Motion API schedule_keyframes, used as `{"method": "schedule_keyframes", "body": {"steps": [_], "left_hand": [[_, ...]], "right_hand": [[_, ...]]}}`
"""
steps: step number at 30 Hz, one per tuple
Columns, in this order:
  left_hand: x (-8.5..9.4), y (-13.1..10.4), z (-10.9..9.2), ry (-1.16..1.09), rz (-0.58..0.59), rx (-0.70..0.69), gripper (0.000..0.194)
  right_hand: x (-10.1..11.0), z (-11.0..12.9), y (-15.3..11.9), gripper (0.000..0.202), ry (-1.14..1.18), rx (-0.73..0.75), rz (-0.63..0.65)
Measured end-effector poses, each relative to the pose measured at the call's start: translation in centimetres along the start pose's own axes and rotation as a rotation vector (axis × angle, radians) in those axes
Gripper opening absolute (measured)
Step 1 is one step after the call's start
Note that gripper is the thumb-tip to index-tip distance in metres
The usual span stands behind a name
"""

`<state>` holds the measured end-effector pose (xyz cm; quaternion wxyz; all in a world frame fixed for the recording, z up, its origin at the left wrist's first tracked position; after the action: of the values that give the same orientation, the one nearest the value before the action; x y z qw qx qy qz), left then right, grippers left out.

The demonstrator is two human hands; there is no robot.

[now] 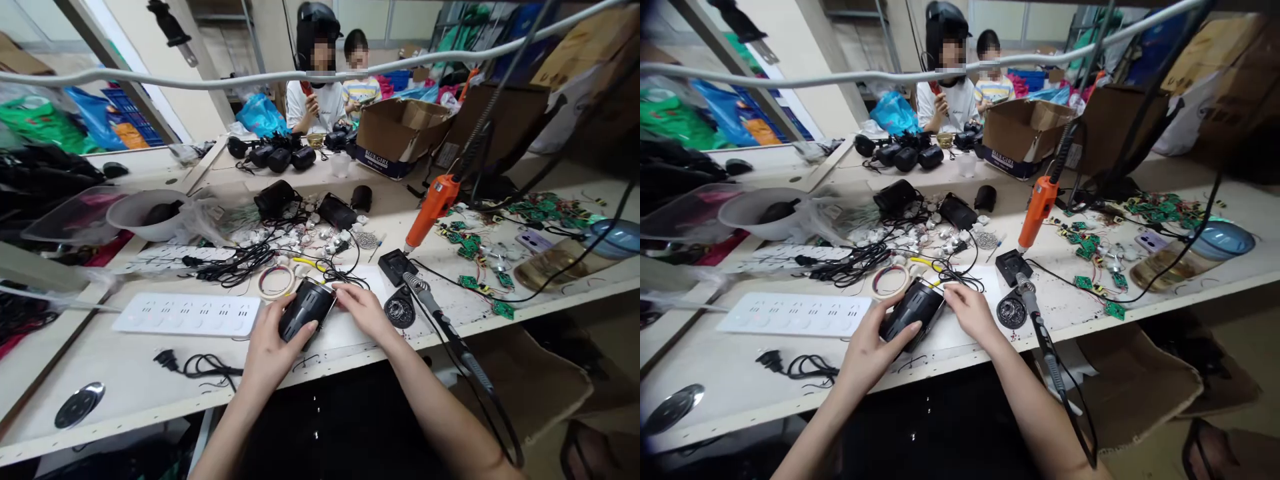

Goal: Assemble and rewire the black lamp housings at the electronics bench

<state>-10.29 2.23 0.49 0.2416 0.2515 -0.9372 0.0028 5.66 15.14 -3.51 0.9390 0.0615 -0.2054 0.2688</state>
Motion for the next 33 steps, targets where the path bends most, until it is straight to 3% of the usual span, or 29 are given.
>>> {"method": "schedule_keyframes", "body": {"steps": [10, 17, 27, 33], "left_hand": [[-0.8, -0.4, -0.5, 0.03, -0.162, -0.09, 0.057], [-1.5, -0.4, -0.6, 0.135, -0.116, -0.249, 0.073], [-1.7, -0.7, -0.9, 0.155, -0.097, -0.273, 0.069], [-1.7, -1.1, -0.9, 0.135, -0.122, -0.279, 0.071]], "right_hand": [[-1.1, 1.0, 0.5, 0.028, 0.067, -0.049, -0.044], [-1.4, 0.6, 0.5, 0.024, 0.118, -0.125, -0.052], [-1.4, 1.5, 0.4, 0.039, 0.243, -0.232, -0.037], [-1.5, 1.4, 0.7, 0.034, 0.239, -0.278, -0.053]]}}
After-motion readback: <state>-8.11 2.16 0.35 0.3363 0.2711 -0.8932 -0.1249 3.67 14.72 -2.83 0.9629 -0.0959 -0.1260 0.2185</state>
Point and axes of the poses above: each hand's wrist, its own y-axis towards the middle knuckle, its own x-axis out of the back of the hand, z = x × y, the point moved 6 cm from there along y, towards the middle knuckle, and after that the axes turned 14 degrees about -y, right-handed, at the moved point
